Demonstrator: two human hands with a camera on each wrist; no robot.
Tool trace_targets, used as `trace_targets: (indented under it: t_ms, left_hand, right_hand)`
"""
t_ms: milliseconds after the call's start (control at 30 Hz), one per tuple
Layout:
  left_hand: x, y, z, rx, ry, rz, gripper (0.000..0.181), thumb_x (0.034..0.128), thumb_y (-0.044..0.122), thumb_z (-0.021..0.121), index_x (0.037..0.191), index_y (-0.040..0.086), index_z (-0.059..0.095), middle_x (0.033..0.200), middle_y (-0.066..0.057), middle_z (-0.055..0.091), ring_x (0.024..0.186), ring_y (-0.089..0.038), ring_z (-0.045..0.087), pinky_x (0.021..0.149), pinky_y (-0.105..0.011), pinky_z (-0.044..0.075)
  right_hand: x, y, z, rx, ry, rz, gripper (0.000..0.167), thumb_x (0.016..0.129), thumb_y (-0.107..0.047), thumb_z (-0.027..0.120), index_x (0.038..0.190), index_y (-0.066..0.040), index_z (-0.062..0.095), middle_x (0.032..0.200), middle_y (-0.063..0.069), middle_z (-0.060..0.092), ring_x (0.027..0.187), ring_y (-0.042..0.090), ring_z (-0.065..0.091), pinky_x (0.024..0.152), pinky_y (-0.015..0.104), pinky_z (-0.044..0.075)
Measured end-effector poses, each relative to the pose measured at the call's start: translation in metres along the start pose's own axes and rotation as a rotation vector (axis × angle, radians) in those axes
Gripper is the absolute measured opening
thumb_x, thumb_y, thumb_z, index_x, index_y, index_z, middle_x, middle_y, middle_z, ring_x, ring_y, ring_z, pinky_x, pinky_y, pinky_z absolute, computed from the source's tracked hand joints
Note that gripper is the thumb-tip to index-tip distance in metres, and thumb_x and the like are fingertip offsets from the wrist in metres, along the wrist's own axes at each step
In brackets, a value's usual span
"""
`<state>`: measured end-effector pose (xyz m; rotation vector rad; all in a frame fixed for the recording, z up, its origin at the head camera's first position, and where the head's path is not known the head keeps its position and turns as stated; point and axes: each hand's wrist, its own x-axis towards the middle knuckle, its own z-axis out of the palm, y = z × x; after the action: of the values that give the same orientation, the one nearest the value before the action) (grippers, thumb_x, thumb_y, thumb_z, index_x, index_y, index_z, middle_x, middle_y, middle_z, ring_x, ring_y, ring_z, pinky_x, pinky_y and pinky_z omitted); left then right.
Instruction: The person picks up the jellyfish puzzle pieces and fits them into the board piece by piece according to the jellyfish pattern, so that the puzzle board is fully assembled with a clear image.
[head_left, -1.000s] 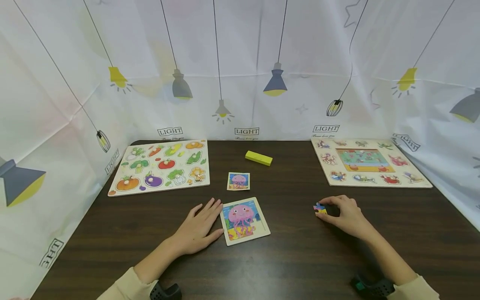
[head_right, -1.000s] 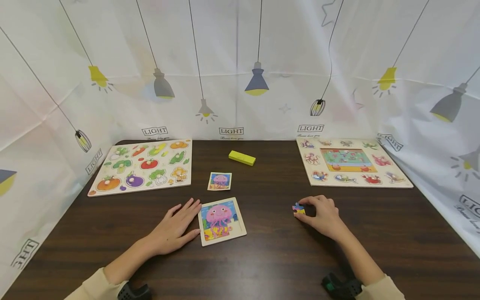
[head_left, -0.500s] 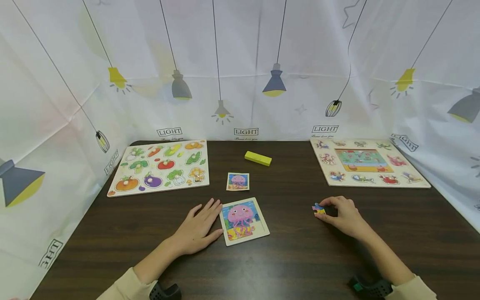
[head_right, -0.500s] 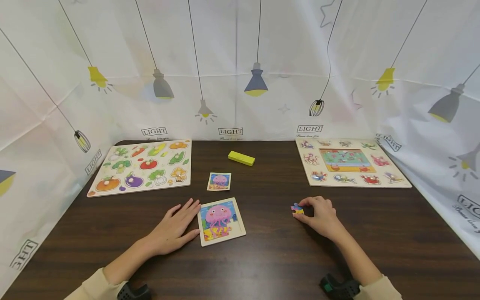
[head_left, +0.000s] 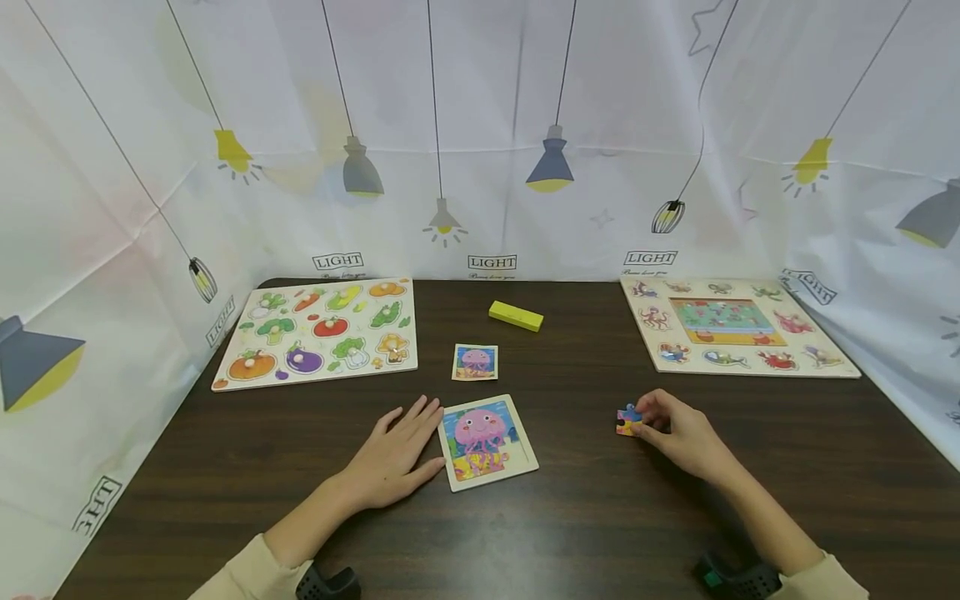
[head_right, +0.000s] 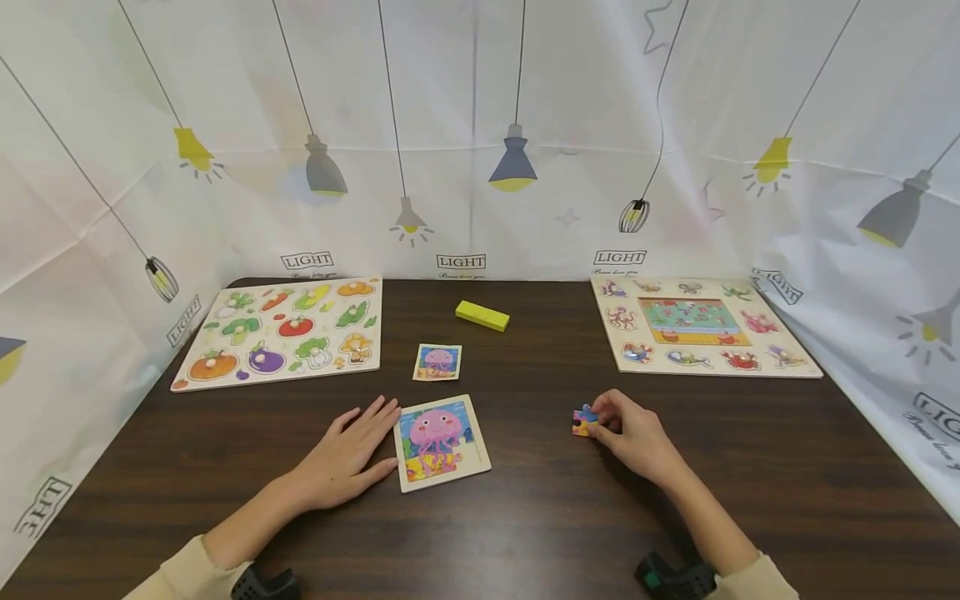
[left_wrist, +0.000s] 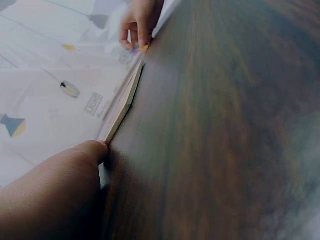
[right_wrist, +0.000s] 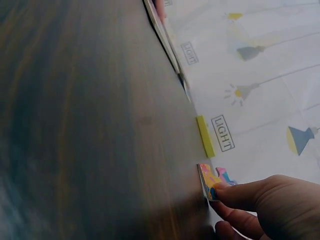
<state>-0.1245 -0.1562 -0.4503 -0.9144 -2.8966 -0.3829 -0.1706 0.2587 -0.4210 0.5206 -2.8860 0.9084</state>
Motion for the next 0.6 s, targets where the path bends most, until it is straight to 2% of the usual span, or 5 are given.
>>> trace_targets:
  t_ms: [267,600]
  left_hand:
    - [0.000,-0.001,0.001,0.001,0.001,-0.001,0.068,0.0956,0.051,0.032,0.146,0.007,0.022,0.151,-0.007,0.019,0.139,-0.020,0.010,0.106,-0.049,0.013]
    - [0.000,-0.002,0.002,-0.009,0.016,0.009,0.067,0.0959,0.050,0.033,0.146,0.006,0.021,0.151,-0.008,0.019,0.139,-0.021,0.011,0.106,-0.049,0.012]
  right_hand:
    - [0.000,-0.020,0.007,0.099,-0.023,-0.032,0.015,0.083,-0.008,0.067,0.094,-0.010,0.057,0.083,-0.001,0.060,0.071,0.011,0.054,0.061,0.023,0.045]
    - [0.005,-0.040,0.019,0.214,-0.034,-0.100,0.021,0.084,-0.008,0.066,0.102,-0.009,0.054,0.078,-0.002,0.059,0.060,0.010,0.051,0.053,0.023,0.042]
